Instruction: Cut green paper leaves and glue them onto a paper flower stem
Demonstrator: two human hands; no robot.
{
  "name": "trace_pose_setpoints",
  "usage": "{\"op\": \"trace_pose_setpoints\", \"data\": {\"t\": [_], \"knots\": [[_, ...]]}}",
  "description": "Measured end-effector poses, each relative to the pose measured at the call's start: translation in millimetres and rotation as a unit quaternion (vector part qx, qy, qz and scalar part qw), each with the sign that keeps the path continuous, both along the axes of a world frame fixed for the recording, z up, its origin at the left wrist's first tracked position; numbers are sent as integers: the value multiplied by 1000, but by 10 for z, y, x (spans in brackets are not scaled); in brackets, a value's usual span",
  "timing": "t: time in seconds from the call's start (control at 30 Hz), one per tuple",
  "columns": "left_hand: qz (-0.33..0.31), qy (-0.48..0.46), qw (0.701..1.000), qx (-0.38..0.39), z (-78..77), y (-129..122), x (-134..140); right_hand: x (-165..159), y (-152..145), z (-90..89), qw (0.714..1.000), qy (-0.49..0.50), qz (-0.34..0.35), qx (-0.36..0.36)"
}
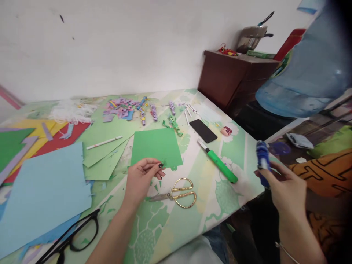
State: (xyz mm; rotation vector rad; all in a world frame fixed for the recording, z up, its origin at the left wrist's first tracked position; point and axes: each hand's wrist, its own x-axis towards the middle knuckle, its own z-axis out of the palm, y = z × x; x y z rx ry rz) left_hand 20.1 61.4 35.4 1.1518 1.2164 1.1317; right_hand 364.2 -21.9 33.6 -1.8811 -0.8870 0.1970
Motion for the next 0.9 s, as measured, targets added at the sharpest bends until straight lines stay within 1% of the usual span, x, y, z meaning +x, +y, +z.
{"op": "trace_pose_setpoints", "data": {"t": [0.03,0.07,0.1,0.13,0.2,0.23,0.37,0.43,0.47,0.53,0.6,0.7,0.8,0.9], "knots": [[3,-2,1000,-1,22,-25,-2,-87,-19,48,996,73,15,58],[2,-3,1000,-3,43,-47,-3,-186,-32,85,981,147,47,115],[-3,-6,1000,-4,61,-66,-3,-294,-42,112,962,210,92,146],[-9,-10,1000,-4,74,-82,-3,-410,-49,127,943,258,144,155],[-23,-20,1000,1,87,-106,-6,-651,-62,126,908,322,234,128],[-31,-24,999,5,87,-115,-7,-769,-68,115,896,342,261,110],[-46,-13,998,37,82,-162,-11,-1144,-96,38,860,392,319,71],[-32,20,996,80,85,-206,-12,-1245,-118,-7,846,390,359,64],[-19,46,992,117,86,-234,-15,-1275,-135,-28,838,385,382,57],[8,113,968,222,79,-299,-30,-1306,-188,-64,827,374,419,41],[24,184,924,334,61,-366,-61,-1317,-263,-89,816,371,442,34],[6,249,855,454,36,-453,-129,-1327,-391,-99,800,392,452,47],[-44,280,805,522,46,-509,-187,-1336,-495,-76,792,411,449,32],[-67,319,773,545,77,-535,-209,-1337,-545,-29,801,396,449,10]]}}
